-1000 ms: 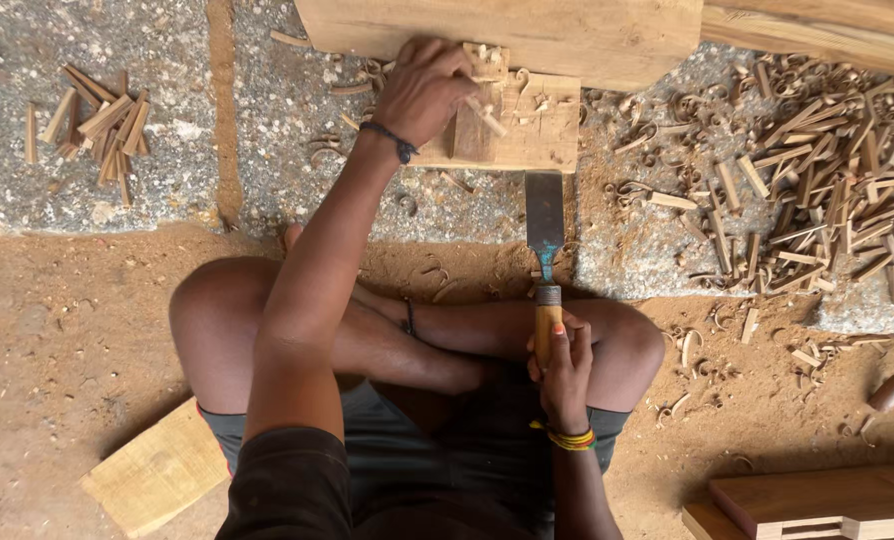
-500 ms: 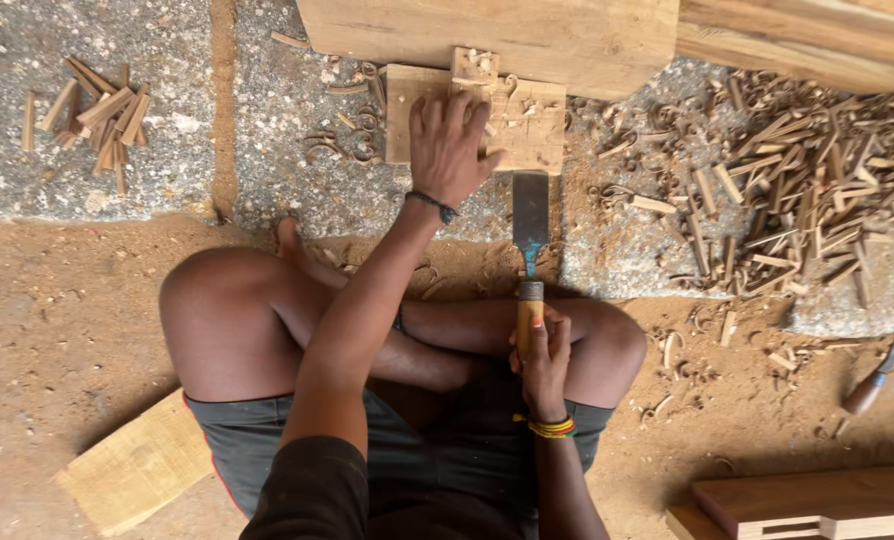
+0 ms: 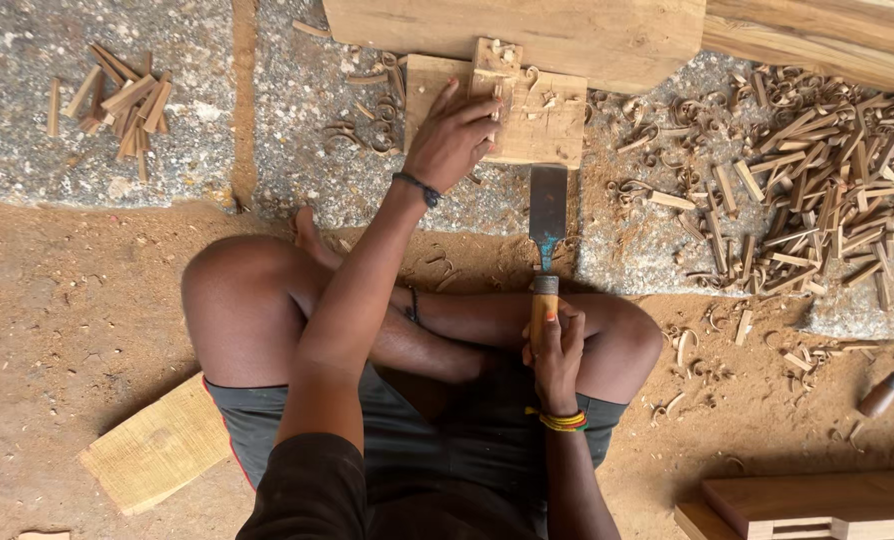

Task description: The person sits on the floor and uses a chisel to carve a small rectangular block of wood. They repeatedly strike the chisel with a mallet to shape the wood, occasionally pausing to clear away wood shavings and inspect the work.

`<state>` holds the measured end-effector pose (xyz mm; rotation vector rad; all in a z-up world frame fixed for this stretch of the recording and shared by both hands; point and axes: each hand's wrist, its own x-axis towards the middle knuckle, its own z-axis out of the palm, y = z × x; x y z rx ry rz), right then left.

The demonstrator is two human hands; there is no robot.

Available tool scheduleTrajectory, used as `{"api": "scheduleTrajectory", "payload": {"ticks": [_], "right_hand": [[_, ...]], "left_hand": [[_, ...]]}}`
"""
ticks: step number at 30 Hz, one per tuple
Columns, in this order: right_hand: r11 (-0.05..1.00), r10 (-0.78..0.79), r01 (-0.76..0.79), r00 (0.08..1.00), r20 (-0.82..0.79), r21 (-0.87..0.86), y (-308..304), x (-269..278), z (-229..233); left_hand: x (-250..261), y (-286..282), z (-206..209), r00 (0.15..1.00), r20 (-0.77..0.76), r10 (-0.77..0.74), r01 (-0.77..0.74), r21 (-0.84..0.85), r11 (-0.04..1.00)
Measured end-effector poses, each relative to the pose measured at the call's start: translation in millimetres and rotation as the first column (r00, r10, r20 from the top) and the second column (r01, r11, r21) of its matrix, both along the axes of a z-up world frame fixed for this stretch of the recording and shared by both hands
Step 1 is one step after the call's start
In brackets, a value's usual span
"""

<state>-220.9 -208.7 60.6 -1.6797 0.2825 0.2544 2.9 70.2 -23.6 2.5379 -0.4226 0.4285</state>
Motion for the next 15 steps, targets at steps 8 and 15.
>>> {"api": "scheduleTrajectory", "payload": {"ticks": [8,15], "right_hand": [[1.000,0.011,-0.011,1.000,0.009,-0.011,-0.8,1.8,-3.8],[1.000,0.009,-0.009,1.000,-0.003,-0.023,0.2,2.9,0.7]], "left_hand": [[2.5,2.7,-1.9,0.986,0.083,0.142,-0.147,0.058,0.988],[2.5,-0.6,-6.1,0.980,0.096,0.173,-0.184,0.120,0.976]]}}
